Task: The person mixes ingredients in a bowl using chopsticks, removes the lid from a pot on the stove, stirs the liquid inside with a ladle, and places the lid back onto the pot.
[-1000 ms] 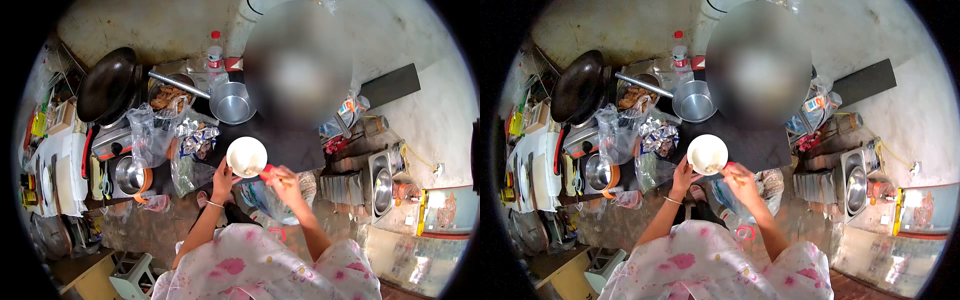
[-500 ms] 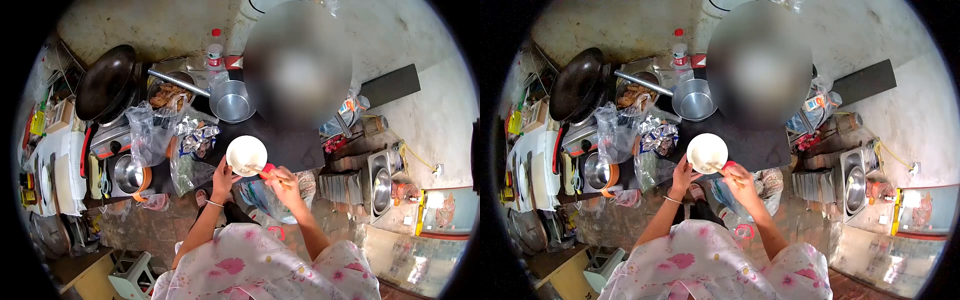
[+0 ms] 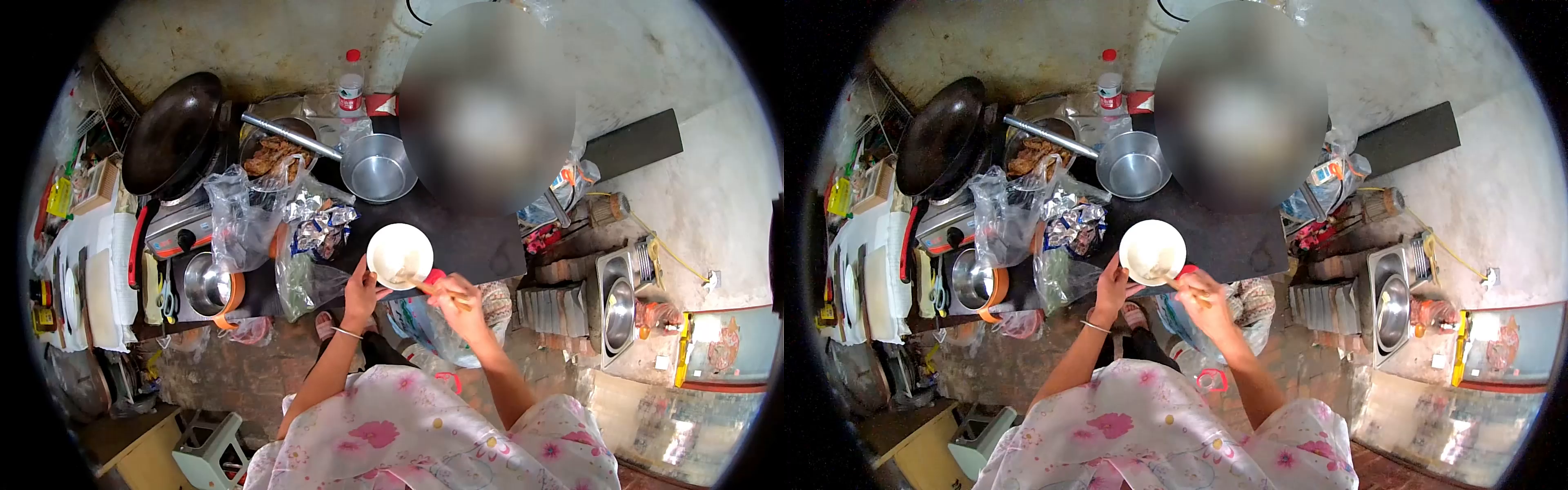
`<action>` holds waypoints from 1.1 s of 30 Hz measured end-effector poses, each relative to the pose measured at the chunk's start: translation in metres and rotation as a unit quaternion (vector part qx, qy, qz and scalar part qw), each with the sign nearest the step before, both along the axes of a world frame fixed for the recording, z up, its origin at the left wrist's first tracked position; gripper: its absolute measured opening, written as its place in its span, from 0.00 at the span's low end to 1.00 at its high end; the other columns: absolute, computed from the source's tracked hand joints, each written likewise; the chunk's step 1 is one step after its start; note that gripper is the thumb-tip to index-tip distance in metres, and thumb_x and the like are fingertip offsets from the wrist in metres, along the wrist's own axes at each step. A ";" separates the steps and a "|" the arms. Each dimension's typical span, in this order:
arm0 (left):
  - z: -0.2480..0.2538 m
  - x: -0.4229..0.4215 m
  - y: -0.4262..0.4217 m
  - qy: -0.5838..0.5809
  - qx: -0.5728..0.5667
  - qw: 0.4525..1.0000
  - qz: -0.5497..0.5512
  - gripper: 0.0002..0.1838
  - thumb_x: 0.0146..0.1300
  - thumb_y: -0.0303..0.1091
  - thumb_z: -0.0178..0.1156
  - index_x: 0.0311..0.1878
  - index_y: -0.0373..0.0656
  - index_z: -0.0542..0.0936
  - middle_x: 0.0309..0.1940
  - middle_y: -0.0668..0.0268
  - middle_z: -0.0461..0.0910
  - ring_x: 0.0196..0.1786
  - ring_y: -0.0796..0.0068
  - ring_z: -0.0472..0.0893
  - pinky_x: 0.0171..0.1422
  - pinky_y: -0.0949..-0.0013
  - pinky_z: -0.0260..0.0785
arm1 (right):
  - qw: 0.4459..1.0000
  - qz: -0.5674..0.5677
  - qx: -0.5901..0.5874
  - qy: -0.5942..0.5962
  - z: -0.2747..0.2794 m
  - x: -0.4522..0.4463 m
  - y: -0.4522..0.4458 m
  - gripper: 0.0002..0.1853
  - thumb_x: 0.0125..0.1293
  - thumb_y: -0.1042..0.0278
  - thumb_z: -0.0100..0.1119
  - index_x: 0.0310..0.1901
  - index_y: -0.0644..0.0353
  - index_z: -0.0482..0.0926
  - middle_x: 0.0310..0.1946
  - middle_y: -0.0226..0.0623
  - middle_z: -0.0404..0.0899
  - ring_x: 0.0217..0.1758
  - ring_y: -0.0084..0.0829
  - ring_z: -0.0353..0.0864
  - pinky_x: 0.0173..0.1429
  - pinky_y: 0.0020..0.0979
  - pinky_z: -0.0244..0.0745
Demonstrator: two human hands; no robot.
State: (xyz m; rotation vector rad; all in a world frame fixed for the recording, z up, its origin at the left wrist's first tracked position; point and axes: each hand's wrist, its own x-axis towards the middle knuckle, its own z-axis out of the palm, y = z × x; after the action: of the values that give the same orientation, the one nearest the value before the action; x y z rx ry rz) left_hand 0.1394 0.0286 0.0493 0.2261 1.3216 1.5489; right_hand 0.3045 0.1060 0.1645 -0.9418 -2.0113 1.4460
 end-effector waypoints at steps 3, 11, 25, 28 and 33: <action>-0.002 -0.002 -0.002 0.002 -0.005 1.000 -0.001 0.23 0.67 0.23 0.41 0.65 0.45 0.57 0.44 0.60 0.72 0.43 0.60 0.79 0.46 0.60 0.78 | 0.981 0.083 0.172 0.024 -0.011 -0.002 0.001 0.04 0.57 0.74 0.55 0.32 0.65 0.73 0.26 0.39 0.73 0.28 0.34 0.75 0.32 0.30 0.69; -0.006 -0.001 -0.002 0.002 -0.006 1.000 0.000 0.24 0.66 0.23 0.42 0.66 0.44 0.56 0.41 0.60 0.70 0.42 0.62 0.79 0.44 0.61 0.79 | 0.981 0.087 0.170 0.021 -0.012 0.000 0.003 0.02 0.57 0.79 0.51 0.30 0.67 0.74 0.26 0.37 0.73 0.28 0.27 0.80 0.32 0.26 0.73; -0.006 -0.002 0.000 -0.003 0.006 1.000 0.005 0.24 0.66 0.23 0.41 0.66 0.43 0.56 0.41 0.61 0.70 0.42 0.61 0.79 0.44 0.61 0.79 | 0.995 0.007 0.100 0.006 -0.002 -0.012 -0.002 0.05 0.60 0.75 0.52 0.30 0.68 0.74 0.26 0.41 0.74 0.25 0.27 0.77 0.28 0.27 0.71; -0.006 -0.001 -0.002 0.005 -0.006 1.000 -0.009 0.24 0.67 0.24 0.41 0.66 0.44 0.56 0.44 0.60 0.71 0.44 0.60 0.78 0.45 0.60 0.78 | 0.998 -0.032 0.047 -0.009 -0.001 -0.005 0.008 0.06 0.61 0.76 0.50 0.33 0.70 0.74 0.27 0.38 0.76 0.26 0.25 0.80 0.31 0.23 0.77; -0.002 -0.002 -0.002 0.005 -0.022 1.000 -0.012 0.23 0.67 0.25 0.41 0.66 0.44 0.56 0.47 0.60 0.71 0.46 0.59 0.78 0.47 0.60 0.77 | 0.996 0.015 0.087 -0.008 -0.015 -0.008 0.000 0.06 0.61 0.77 0.49 0.34 0.70 0.74 0.28 0.40 0.75 0.26 0.26 0.80 0.29 0.24 0.77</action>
State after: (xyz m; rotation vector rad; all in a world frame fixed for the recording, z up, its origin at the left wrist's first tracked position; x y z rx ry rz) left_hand 0.1373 0.0267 0.0469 0.2210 1.3543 1.4979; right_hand 0.2968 0.1061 0.1490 -0.8550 -2.1319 1.2581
